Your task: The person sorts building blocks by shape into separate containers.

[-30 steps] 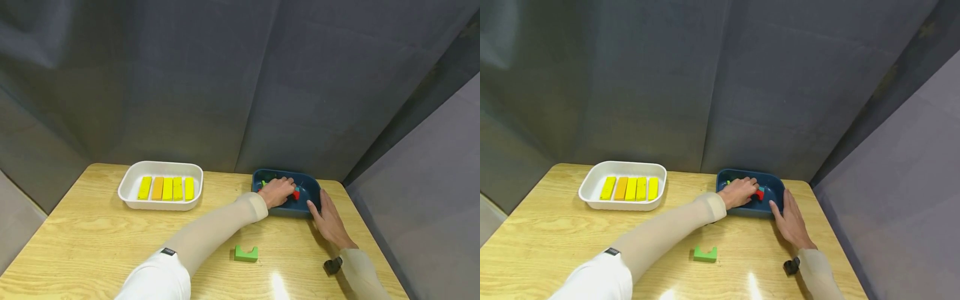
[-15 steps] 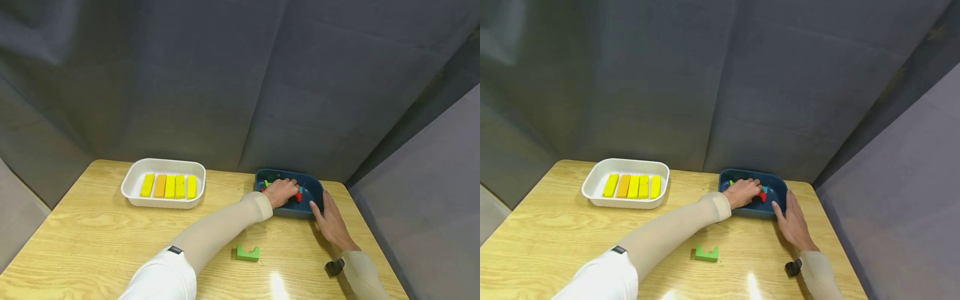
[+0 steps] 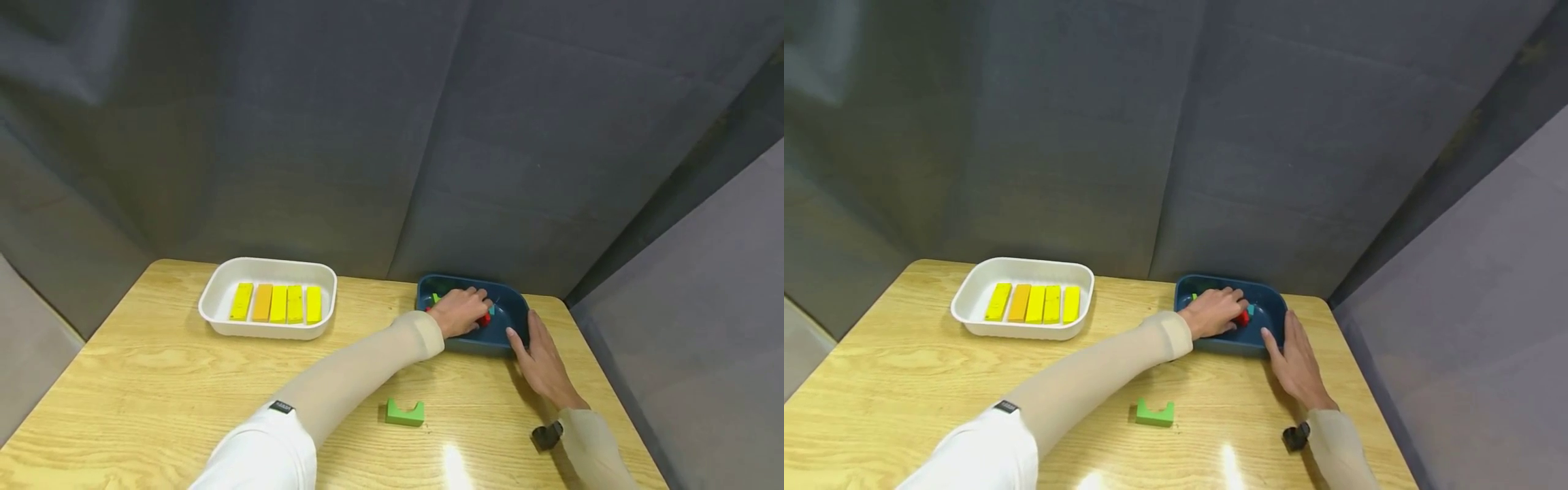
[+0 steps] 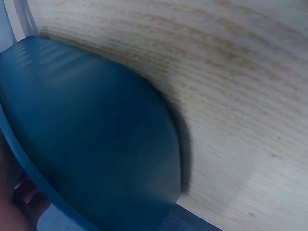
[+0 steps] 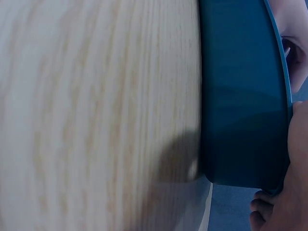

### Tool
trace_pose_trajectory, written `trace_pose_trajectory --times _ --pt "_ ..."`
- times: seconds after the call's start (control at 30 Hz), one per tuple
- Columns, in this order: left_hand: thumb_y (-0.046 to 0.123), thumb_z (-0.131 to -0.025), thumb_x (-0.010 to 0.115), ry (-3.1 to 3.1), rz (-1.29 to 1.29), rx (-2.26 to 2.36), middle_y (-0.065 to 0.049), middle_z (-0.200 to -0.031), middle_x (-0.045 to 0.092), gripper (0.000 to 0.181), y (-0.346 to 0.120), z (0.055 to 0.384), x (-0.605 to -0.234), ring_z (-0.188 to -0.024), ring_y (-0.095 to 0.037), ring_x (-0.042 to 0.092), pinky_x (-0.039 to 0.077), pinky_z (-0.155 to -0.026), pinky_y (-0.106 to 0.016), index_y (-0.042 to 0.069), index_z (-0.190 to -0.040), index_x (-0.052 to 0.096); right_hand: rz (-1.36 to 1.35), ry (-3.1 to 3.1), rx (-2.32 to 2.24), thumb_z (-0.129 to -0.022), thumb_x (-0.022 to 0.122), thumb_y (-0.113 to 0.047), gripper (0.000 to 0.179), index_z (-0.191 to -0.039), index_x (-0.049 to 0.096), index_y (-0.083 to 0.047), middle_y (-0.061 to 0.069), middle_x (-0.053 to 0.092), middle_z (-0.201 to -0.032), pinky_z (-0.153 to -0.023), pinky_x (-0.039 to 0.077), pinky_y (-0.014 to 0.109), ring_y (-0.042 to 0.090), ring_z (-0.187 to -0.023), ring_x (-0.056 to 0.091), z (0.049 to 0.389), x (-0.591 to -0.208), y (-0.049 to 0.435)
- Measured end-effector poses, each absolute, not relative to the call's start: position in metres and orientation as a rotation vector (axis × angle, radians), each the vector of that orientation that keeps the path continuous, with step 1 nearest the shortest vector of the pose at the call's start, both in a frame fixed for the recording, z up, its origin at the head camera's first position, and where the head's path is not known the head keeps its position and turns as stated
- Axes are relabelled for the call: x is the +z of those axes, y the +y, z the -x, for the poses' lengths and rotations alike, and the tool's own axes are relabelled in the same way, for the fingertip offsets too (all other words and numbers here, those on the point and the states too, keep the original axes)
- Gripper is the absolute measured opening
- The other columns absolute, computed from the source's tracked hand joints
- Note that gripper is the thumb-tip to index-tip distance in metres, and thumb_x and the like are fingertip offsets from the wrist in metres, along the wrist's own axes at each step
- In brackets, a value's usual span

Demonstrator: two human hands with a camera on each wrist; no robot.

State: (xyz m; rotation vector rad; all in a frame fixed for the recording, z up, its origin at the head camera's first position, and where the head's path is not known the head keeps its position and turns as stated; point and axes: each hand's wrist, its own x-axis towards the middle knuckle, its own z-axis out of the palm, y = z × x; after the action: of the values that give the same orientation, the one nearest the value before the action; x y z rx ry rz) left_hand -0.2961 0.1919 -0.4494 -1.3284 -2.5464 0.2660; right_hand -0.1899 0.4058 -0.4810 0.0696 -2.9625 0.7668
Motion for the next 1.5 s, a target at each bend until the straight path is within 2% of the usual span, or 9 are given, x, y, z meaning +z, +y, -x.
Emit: trace_pose_trajectory --times 0.6,0.8,1.03,1.27,1.4,1.5 --pt "0.047 -0.107 0.066 -2.49 1.359 0.112 -0.001 -0.138 0.064 0.05 0.172 0.28 -0.435 -0.113 -0.012 0.067 0.058 -0.09 -0.019 0.019 -0.148 0.064 -0.073 -2.96 0.761 -0.115 0.036 -0.056 0.09 -0.169 -0.002 0.004 0.033 0.002 -0.175 -0.125 0.011 0.075 0.056 -0.16 0.006 0.189 -0.479 0.404" --pt "0.046 -0.107 0.066 -2.448 1.389 0.023 0.0 -0.132 0.065 0.047 0.161 0.268 -0.426 -0.108 -0.011 0.066 0.057 -0.088 -0.018 0.018 -0.145 0.065 -0.087 -2.941 0.756 -0.115 0.039 -0.053 0.088 -0.17 -0.001 0.004 0.033 0.003 -0.175 -0.124 0.012 0.075 0.057 -0.16 0.008 0.19 -0.48 0.404" --pt "0.049 -0.108 0.063 -2.365 1.404 -0.009 0.0 -0.131 0.065 0.049 0.139 0.248 -0.414 -0.105 -0.011 0.066 0.056 -0.086 -0.018 0.017 -0.145 0.064 -0.095 -2.919 0.739 -0.115 0.039 -0.054 0.088 -0.169 0.005 0.007 0.034 0.008 -0.174 -0.125 0.015 0.074 0.056 -0.159 0.011 0.191 -0.48 0.404" --pt "0.044 -0.107 0.067 -2.324 1.495 -0.157 -0.002 -0.135 0.063 0.048 0.114 0.22 -0.401 -0.108 -0.012 0.066 0.054 -0.092 -0.017 0.013 -0.143 0.066 -0.088 -2.923 0.734 -0.115 0.039 -0.053 0.088 -0.169 0.004 0.006 0.033 0.007 -0.175 -0.125 0.014 0.073 0.056 -0.16 0.011 0.191 -0.478 0.404" --pt "0.043 -0.106 0.068 -2.311 1.512 -0.204 -0.002 -0.133 0.063 0.046 0.095 0.204 -0.398 -0.105 -0.013 0.066 0.055 -0.086 -0.017 0.014 -0.142 0.066 -0.073 -2.94 0.725 -0.115 0.039 -0.054 0.089 -0.169 0.002 0.006 0.033 0.006 -0.175 -0.126 0.013 0.072 0.055 -0.16 0.01 0.191 -0.478 0.403" --pt "0.042 -0.105 0.07 -2.299 1.511 -0.246 -0.003 -0.133 0.064 0.045 0.08 0.195 -0.398 -0.106 -0.013 0.067 0.057 -0.087 -0.018 0.014 -0.14 0.067 -0.083 -2.941 0.721 -0.115 0.038 -0.054 0.089 -0.169 0.003 0.008 0.033 0.006 -0.175 -0.127 0.012 0.07 0.055 -0.16 0.01 0.191 -0.477 0.404"
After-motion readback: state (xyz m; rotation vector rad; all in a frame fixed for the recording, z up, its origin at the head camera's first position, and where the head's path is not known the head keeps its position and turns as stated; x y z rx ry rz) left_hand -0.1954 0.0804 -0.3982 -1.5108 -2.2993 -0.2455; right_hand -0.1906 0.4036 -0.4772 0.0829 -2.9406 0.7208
